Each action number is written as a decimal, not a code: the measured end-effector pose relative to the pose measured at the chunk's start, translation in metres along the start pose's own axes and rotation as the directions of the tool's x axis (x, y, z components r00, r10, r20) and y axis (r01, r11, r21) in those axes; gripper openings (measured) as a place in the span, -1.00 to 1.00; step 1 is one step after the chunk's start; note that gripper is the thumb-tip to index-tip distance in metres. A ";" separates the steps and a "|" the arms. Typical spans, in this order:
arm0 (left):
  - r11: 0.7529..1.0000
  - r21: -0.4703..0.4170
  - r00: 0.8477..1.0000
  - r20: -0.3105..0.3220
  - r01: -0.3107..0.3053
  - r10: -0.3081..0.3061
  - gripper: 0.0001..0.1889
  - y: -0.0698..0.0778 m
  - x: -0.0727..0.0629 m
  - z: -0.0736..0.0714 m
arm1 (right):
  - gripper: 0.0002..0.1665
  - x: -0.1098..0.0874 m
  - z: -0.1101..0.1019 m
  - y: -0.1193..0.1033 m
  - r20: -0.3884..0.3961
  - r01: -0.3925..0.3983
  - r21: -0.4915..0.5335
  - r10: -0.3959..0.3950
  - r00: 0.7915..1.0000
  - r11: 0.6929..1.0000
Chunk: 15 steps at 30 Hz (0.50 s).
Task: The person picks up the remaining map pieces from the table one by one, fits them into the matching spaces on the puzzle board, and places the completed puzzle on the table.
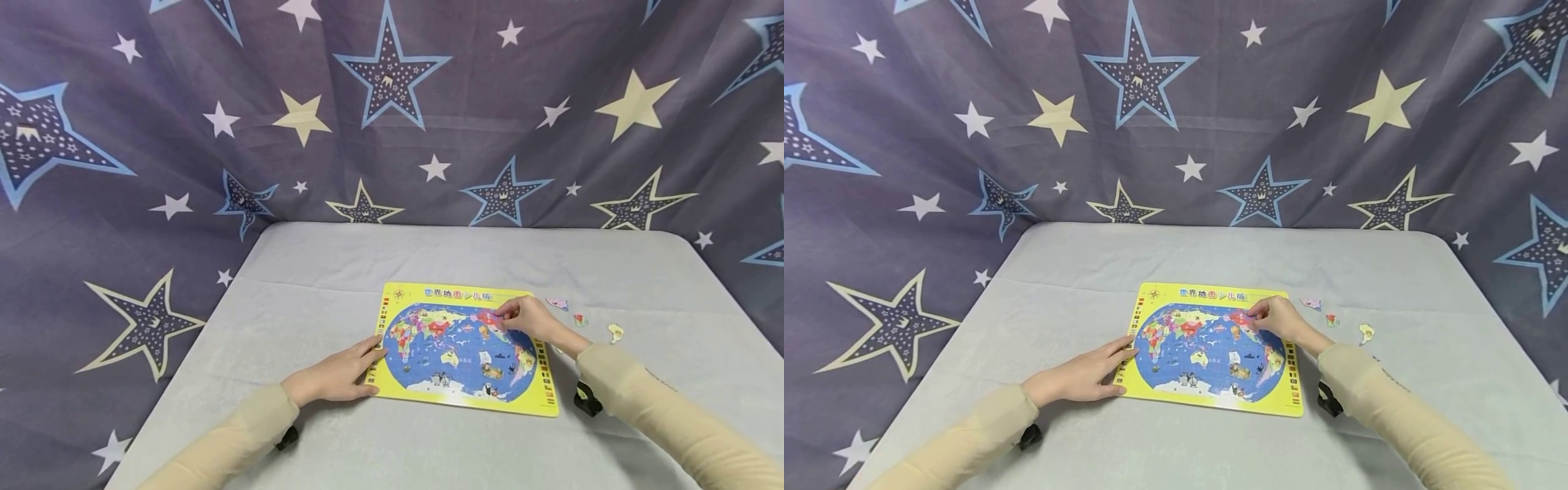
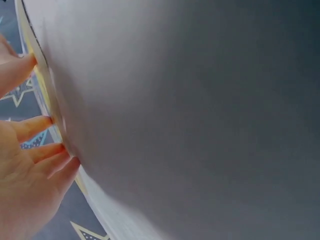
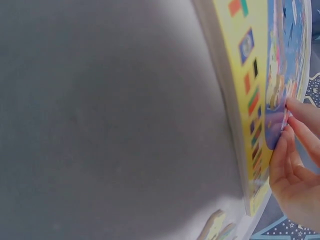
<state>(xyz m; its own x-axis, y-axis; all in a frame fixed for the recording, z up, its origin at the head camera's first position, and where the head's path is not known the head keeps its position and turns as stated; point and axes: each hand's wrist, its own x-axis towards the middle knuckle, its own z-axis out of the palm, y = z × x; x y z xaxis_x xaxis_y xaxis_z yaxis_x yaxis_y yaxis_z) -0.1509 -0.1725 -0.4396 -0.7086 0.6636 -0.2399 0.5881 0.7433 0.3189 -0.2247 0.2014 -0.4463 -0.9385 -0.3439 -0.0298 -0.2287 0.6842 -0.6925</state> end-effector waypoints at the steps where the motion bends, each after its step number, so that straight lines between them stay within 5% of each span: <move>1: 1.000 -0.001 1.000 -0.001 0.001 -0.001 -0.27 0.000 0.000 0.000 | -0.77 0.000 0.000 0.000 0.001 -0.001 0.002 0.001 1.000 1.000; 15: 1.000 -0.017 1.000 -0.001 0.012 -0.012 -0.28 0.002 0.003 0.000 | -0.78 0.000 0.002 0.000 -0.007 -0.023 0.009 0.023 1.000 1.000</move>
<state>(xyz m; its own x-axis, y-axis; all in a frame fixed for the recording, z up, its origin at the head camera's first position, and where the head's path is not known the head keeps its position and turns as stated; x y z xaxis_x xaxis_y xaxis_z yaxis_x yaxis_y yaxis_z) -0.1516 -0.1693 -0.4391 -0.7157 0.6548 -0.2428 0.5733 0.7494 0.3313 -0.2245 0.2007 -0.4477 -0.9453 -0.3235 -0.0412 -0.2045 0.6865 -0.6978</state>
